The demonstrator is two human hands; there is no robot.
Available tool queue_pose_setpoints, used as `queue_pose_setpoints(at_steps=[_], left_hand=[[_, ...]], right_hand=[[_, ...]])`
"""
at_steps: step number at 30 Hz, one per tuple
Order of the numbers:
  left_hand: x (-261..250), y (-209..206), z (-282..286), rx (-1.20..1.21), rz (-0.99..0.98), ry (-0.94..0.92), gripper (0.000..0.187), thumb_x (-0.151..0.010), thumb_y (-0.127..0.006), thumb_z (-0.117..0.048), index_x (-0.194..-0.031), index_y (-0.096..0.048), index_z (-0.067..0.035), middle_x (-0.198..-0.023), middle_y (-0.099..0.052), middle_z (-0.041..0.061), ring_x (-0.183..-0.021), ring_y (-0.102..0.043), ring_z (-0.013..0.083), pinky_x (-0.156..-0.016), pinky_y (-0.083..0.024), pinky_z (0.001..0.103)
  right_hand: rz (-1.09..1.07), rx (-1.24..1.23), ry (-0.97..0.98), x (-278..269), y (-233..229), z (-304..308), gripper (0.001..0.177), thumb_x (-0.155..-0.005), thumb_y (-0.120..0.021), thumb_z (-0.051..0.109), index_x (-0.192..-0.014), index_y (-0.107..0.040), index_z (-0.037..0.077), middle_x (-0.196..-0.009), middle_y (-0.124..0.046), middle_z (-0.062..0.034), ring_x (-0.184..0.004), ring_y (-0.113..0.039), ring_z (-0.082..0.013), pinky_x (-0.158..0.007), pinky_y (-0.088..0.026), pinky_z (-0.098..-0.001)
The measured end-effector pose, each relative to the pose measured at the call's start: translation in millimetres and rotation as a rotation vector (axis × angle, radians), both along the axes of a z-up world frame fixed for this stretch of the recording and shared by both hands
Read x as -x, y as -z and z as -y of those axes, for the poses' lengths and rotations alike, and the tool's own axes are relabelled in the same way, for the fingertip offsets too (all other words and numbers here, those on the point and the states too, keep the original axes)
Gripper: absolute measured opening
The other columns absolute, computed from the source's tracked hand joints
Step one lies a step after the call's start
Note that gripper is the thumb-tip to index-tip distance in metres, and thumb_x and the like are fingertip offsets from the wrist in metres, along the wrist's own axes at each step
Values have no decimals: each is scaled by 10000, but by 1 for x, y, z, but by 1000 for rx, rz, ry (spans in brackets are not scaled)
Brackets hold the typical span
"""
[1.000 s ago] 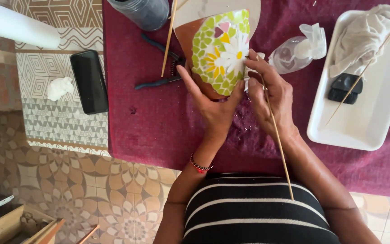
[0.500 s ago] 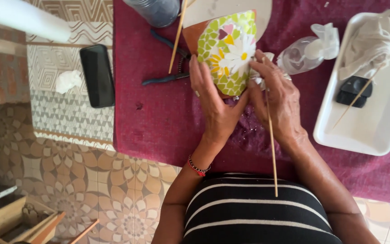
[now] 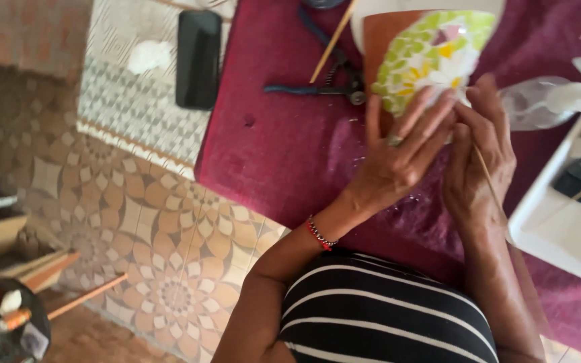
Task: Refining the grout and surface of a mosaic-decorated terracotta pot using a stick and cloth
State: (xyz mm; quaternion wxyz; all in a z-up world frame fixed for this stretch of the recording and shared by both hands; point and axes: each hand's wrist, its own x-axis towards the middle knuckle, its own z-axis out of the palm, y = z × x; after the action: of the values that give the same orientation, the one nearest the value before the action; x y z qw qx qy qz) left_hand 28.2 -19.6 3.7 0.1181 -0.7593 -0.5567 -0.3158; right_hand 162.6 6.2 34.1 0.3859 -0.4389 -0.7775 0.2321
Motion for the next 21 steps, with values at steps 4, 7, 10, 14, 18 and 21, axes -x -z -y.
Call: queue_pose_setpoints(at_steps=[4,7,10,14,18,21], left_hand=[[0,0,-2,-36,26,37,196,-1122,-642,-55,-1282,-748,-19,-1517,-497,137,-1468,-424,326,-1200,-292,780],[2,-4,-2,-45,39,48,202,-1116,-635,-61,-1276,-748,-12,-1499,-522,148,-1452,-451,337,-1203,-252,770],[2,4,-3,-49,53,48,232,-1072,-789,-38,-1294,-726,-26,-1496,-526,151,-1451,-449,346,-1207,-244,779],[4,1,1,-4,43,67,255,-1078,-743,-37,-1326,-684,-26,-1504,-522,157,-1457,-445,343,-1203,-262,784],[4,6,1,16,5,66,302,-1099,-739,-92,-1383,-641,-56,-1530,-491,137,-1466,-462,361,-1203,-279,799],[3,1,4,-13,37,113,269,-1104,-639,-104,-1366,-618,-50,-1492,-541,152,-1431,-521,382,-1193,-272,795]], right_hand=[[68,-19,38,2,-1,4,286,-1193,-397,12,-1403,-571,-76,-1472,-590,-333,-1347,-612,-485,-1105,-510,-524],[61,-36,72,-2,4,4,322,-1221,-394,49,-1480,-526,-89,-1419,-636,-259,-1252,-663,-425,-1021,-542,-488],[66,-171,140,-8,24,1,367,-1280,-483,23,-1608,-324,64,-1219,-765,-202,-1065,-783,-355,-852,-593,-461],[85,-13,197,-12,24,11,424,-1250,-468,-5,-1638,-298,7,-970,-753,-125,-700,-622,-223,-666,-475,-405],[156,12,186,-15,36,16,464,-1218,-510,-20,-1634,-303,-17,-718,-560,-78,-506,-451,-164,-458,-384,-332],[341,74,231,-11,31,18,464,-1150,-520,78,-1595,-415,-2,-718,-647,-130,-514,-569,-269,-499,-459,-413]])
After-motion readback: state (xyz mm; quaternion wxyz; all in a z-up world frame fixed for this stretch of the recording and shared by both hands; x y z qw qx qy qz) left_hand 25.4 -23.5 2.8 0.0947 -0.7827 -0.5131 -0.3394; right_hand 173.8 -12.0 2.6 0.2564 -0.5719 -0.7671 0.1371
